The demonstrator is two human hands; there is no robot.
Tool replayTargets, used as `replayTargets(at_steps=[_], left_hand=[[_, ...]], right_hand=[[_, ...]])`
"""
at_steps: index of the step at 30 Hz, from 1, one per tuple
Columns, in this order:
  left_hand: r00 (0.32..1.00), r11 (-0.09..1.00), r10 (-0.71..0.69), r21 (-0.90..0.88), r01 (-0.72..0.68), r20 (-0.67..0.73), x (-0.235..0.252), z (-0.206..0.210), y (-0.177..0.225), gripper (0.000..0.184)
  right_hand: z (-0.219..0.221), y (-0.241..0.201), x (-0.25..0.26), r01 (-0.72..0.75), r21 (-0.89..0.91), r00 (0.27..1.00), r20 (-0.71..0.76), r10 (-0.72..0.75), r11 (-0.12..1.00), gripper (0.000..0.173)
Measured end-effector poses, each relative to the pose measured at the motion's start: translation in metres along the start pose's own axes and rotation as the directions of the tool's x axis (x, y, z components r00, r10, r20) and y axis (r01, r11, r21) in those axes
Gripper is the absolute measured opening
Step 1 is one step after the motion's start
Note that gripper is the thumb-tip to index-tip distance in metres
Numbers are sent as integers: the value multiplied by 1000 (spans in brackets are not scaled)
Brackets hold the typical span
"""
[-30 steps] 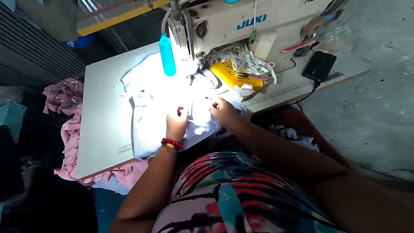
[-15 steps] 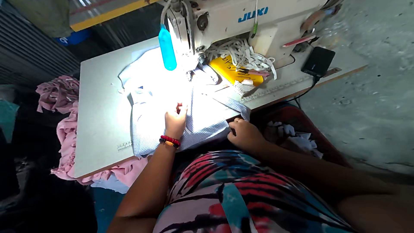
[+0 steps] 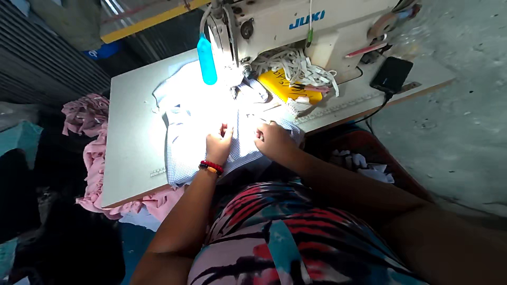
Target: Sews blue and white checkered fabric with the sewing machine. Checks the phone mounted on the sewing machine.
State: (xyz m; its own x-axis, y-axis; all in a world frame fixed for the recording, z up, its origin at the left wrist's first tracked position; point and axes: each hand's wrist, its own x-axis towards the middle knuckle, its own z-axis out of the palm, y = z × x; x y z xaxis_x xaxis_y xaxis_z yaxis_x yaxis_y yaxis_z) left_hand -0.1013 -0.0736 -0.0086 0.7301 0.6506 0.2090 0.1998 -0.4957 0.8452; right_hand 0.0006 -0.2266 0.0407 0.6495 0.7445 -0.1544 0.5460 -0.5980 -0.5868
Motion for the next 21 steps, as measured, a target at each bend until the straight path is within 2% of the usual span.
replayTargets(at_steps=[4, 7, 9, 10, 13, 16, 18, 19, 21], left_hand=[[1000, 1000, 1, 26, -1, 11, 0, -1, 1, 19], [1000, 999, -9, 31, 8, 14, -2, -1, 3, 20], [1000, 1000, 0, 31, 0, 5, -1, -2, 1, 19], [1000, 999, 1, 38, -2, 3, -1, -2, 1, 19], [1000, 998, 7, 60, -8, 18, -1, -2, 1, 20], [1000, 996, 22, 81, -23, 18, -1, -2, 0, 20], [999, 995, -42, 95, 41, 11, -12, -4, 5, 21], [993, 989, -114, 96, 112, 23, -21, -4, 13, 24], [951, 956, -291, -13, 294, 103, -36, 0, 39, 25]], right_hand=[[0, -8, -3, -64, 122, 998, 15, 63, 990, 28], [4, 7, -6, -110, 304, 994, 22, 108, 946, 38], [6, 14, -13, -127, 320, 990, -10, 138, 939, 46], [7, 18, -17, -119, 322, 990, -29, 136, 939, 44], [9, 24, -32, -107, 329, 992, -27, 123, 938, 23], [15, 26, -40, -66, 312, 995, -53, 87, 948, 21], [18, 27, -46, -32, 297, 992, -103, 65, 954, 23], [18, 30, -49, -14, 298, 991, -125, 53, 954, 24], [19, 36, -52, 26, 317, 983, -180, 33, 948, 23]])
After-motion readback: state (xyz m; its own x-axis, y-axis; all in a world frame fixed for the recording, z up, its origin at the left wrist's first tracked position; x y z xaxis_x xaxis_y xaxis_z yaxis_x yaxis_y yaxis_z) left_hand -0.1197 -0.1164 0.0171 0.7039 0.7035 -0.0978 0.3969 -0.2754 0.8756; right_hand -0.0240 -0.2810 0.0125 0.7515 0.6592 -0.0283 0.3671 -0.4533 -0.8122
